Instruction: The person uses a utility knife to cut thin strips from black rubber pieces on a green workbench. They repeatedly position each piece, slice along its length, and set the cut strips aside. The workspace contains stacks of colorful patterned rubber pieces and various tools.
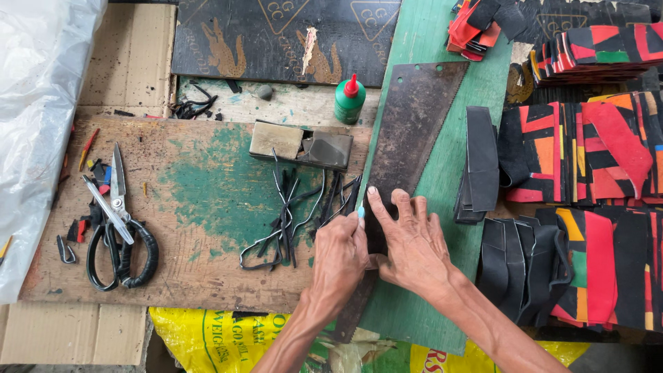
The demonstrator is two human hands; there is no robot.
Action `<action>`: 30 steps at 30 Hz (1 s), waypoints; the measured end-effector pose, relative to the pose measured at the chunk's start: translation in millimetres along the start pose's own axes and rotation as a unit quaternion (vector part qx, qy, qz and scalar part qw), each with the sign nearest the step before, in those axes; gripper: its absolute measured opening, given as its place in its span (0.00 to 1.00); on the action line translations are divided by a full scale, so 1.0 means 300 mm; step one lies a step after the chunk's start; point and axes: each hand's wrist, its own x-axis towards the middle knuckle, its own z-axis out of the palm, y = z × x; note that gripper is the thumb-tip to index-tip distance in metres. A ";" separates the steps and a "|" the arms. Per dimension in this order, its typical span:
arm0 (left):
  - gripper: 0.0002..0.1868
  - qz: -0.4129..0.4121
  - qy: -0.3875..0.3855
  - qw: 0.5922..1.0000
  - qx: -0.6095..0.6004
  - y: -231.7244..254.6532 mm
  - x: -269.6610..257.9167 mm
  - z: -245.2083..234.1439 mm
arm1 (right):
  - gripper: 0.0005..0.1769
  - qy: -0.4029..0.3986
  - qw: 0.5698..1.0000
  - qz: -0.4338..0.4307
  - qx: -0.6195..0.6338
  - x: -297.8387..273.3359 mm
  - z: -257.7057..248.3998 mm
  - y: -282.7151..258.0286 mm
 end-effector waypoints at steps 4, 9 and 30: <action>0.04 0.012 0.002 1.000 0.005 0.008 -0.074 -0.026 | 0.69 0.004 1.000 0.002 0.010 -0.002 0.003 -0.003; 0.04 -0.013 -0.007 1.000 0.009 0.013 -0.123 -0.035 | 0.64 0.028 0.999 0.016 0.018 -0.022 0.022 -0.017; 0.05 -0.027 -0.024 0.999 0.024 0.016 -0.251 -0.077 | 0.64 -0.033 0.997 0.019 -0.062 -0.063 0.031 -0.064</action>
